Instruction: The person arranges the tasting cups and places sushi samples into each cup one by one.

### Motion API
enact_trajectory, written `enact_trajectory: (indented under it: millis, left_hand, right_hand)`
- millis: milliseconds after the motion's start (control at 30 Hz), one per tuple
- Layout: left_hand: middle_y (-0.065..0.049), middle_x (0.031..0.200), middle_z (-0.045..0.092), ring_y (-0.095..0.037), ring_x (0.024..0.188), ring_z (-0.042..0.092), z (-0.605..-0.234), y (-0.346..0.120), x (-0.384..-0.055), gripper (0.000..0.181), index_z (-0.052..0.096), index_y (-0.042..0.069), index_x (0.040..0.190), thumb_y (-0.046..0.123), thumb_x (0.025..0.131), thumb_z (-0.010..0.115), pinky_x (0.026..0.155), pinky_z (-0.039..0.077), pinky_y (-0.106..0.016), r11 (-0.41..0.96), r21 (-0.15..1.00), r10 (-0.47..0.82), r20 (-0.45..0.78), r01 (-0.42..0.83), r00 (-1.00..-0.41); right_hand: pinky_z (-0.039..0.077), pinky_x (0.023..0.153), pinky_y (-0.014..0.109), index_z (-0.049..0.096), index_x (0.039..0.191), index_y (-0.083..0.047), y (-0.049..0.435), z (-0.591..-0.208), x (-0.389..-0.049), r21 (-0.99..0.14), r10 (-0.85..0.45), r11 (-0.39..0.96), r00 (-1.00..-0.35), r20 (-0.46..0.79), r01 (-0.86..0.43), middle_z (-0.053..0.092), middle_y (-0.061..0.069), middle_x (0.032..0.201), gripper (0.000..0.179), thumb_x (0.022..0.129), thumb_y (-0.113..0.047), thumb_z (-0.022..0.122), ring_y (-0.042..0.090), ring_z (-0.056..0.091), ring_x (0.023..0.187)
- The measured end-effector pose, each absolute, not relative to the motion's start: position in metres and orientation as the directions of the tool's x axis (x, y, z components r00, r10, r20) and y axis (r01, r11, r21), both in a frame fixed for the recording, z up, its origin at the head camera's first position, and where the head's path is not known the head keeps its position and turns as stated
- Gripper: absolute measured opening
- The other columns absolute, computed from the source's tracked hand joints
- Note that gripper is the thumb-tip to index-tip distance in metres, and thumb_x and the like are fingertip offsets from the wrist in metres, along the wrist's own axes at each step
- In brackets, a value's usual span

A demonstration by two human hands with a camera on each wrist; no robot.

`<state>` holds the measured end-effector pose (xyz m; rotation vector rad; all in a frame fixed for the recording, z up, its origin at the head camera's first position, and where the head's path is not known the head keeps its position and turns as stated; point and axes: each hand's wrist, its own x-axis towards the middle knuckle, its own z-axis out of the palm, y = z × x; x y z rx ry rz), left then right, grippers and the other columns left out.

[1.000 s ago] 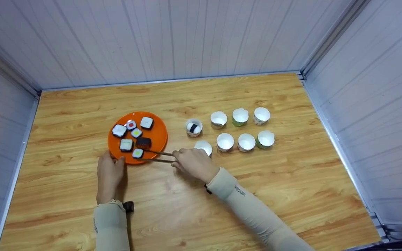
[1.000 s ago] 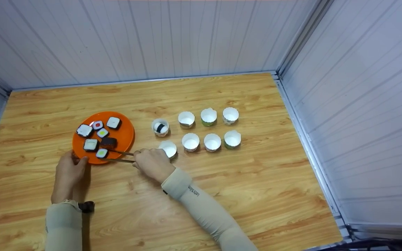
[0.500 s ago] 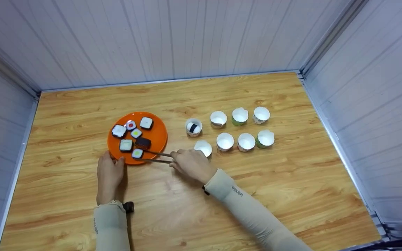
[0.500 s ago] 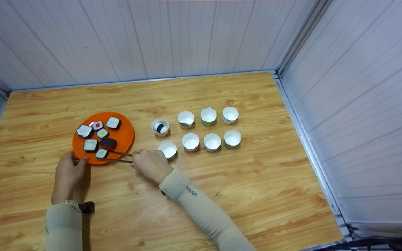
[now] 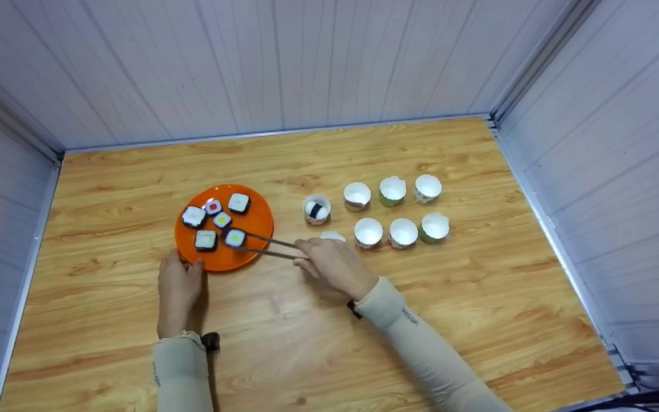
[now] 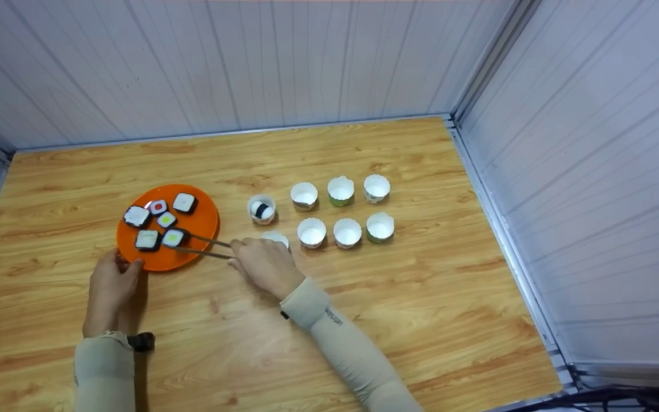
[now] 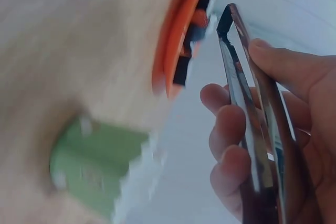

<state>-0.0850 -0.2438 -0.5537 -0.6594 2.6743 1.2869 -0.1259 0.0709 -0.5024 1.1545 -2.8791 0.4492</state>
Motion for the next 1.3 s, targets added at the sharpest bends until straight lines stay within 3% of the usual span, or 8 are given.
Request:
enact_trajectory:
  millis: [333,633,967,1300]
  left_hand:
    - [-0.028,0.128,0.044,-0.038,0.114,0.044,-0.554,-0.242,-0.085,0.051,0.036,-0.01,0.145,0.019,0.105,0.049,0.096,0.038,-0.052,0.54,0.727,-0.333,-0.278,-0.424,-0.901]
    - [-0.029,0.127,0.044,-0.039,0.114,0.044,-0.555,-0.243,-0.084,0.053,0.034,-0.011,0.146,0.018,0.104,0.049,0.096,0.038,-0.052,0.555,0.72,-0.336,-0.264,-0.417,-0.904]
    - [-0.028,0.126,0.045,-0.038,0.112,0.045,-0.555,-0.242,-0.084,0.05,0.037,-0.011,0.144,0.018,0.104,0.049,0.095,0.039,-0.051,0.548,0.724,-0.34,-0.264,-0.418,-0.903]
    - [-0.027,0.125,0.047,-0.038,0.114,0.046,-0.554,-0.242,-0.084,0.043,0.044,-0.009,0.139,0.016,0.104,0.051,0.095,0.04,-0.052,0.54,0.743,-0.328,-0.249,-0.397,-0.911]
  right_hand:
    - [0.053,0.057,0.038,0.07,0.122,-0.01,0.152,-0.487,-0.139,-0.256,-0.52,0.779,-0.818,0.245,-0.572,0.073,0.006,0.097,0.034,0.096,-0.032,0.069,0.023,0.068,0.072]
    - [0.051,0.055,0.046,0.069,0.111,-0.003,0.217,-0.485,-0.149,-0.212,-0.407,0.864,-0.881,0.241,-0.457,0.069,0.012,0.087,0.03,0.096,-0.028,0.07,0.028,0.064,0.066]
    - [0.051,0.057,0.049,0.07,0.113,-0.005,0.237,-0.486,-0.155,-0.188,-0.33,0.915,-0.93,0.163,-0.358,0.069,0.014,0.088,0.03,0.096,-0.03,0.069,0.033,0.066,0.073]
    - [0.049,0.055,0.047,0.071,0.111,-0.006,0.238,-0.487,-0.16,-0.178,-0.32,0.924,-0.939,0.125,-0.339,0.07,0.011,0.087,0.03,0.099,-0.033,0.065,0.03,0.065,0.069]
